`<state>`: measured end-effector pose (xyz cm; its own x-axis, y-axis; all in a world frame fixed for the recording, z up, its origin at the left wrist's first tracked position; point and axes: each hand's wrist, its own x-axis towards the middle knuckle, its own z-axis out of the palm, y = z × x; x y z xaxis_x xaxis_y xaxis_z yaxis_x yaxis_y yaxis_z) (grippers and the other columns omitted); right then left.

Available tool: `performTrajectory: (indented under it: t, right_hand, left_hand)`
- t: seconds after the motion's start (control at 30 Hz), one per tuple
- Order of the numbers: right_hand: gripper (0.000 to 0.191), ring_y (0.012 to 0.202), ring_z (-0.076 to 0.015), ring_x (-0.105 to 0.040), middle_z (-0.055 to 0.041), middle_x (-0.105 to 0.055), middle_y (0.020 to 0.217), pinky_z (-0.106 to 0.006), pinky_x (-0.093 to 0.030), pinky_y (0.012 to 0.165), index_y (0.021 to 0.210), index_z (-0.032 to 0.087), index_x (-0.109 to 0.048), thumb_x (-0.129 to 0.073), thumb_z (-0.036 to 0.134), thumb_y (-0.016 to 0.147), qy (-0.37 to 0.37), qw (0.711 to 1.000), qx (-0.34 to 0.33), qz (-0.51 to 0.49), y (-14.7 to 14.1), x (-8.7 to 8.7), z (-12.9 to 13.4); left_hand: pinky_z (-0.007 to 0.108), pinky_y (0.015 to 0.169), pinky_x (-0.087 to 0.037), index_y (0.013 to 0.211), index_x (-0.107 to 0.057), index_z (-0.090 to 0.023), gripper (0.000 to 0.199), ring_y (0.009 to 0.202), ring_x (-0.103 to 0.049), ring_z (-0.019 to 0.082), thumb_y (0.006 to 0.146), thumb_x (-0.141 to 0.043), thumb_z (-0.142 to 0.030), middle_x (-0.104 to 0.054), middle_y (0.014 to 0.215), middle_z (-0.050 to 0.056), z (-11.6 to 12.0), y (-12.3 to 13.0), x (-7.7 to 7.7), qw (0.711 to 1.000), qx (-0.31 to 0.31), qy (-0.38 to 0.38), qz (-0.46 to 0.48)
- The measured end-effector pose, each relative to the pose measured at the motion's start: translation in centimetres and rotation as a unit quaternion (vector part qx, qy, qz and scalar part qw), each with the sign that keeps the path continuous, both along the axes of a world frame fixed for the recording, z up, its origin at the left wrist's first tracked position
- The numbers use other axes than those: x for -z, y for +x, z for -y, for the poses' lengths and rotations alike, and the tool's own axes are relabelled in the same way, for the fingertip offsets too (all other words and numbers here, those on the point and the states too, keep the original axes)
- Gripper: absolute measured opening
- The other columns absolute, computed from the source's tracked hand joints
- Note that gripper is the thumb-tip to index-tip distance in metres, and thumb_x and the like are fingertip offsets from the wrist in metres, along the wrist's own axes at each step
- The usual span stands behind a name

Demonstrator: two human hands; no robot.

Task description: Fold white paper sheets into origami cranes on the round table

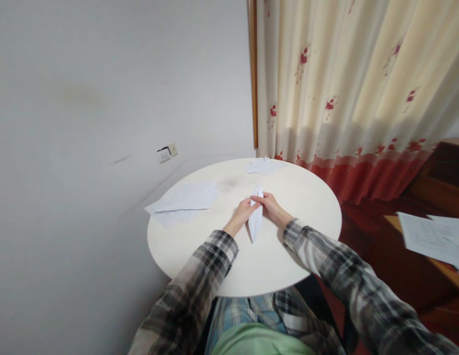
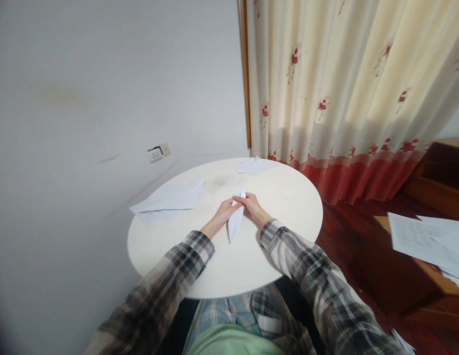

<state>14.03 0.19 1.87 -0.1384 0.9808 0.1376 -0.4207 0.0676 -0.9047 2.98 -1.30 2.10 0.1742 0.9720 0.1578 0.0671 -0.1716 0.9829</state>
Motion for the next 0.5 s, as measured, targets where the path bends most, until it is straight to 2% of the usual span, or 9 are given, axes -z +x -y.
performTrajectory:
  t: [0.17, 0.27, 0.4, 0.5]
  right_hand:
    - [0.029, 0.051, -0.0092, -0.048, 0.0013, -0.057, 0.057, -0.024, -0.035, 0.053, 0.063, 0.013, -0.059, -0.075, 0.032, 0.049, 0.011, 0.999, 0.036, -0.003, 0.2, 0.2, -0.3]
    - [0.028, 0.052, -0.0086, -0.045, 0.002, -0.056, 0.057, -0.024, -0.033, 0.052, 0.061, 0.014, -0.059, -0.074, 0.034, 0.05, 0.022, 0.996, 0.086, 0.0, 0.3, 0.0, -0.5]
    - [0.026, 0.052, -0.0088, -0.043, 0.0016, -0.054, 0.057, -0.024, -0.03, 0.049, 0.057, 0.016, -0.059, -0.072, 0.037, 0.051, 0.028, 0.985, 0.172, 0.001, 1.0, -0.2, -1.2]
    - [0.028, 0.052, -0.0103, -0.044, 0.0007, -0.053, 0.056, -0.025, -0.03, 0.048, 0.06, 0.016, -0.061, -0.07, 0.041, 0.053, 0.025, 0.98, 0.199, 0.005, 2.0, -0.1, -1.8]
  left_hand:
    - [0.021, 0.057, -0.038, 0.08, -0.062, -0.01, 0.02, 0.062, -0.052, 0.012, 0.066, -0.064, -0.024, -0.063, 0.071, 0.003, 0.2, 0.0, -0.2, 0.999, 0.043, -0.003, -0.022]
    - [0.02, 0.055, -0.037, 0.082, -0.062, -0.01, 0.023, 0.061, -0.051, 0.011, 0.064, -0.065, -0.024, -0.063, 0.072, 0.002, 0.3, 0.0, -0.3, 0.998, 0.062, -0.004, -0.027]
    - [0.02, 0.051, -0.034, 0.082, -0.064, -0.01, 0.026, 0.055, -0.049, 0.01, 0.061, -0.067, -0.025, -0.062, 0.068, 0.002, 0.6, -0.1, -0.3, 0.992, 0.12, -0.017, -0.043]
    - [0.02, 0.05, -0.033, 0.082, -0.064, -0.009, 0.029, 0.054, -0.048, 0.01, 0.06, -0.068, -0.028, -0.062, 0.066, 0.002, 0.7, -0.1, -0.1, 0.988, 0.143, -0.022, -0.054]
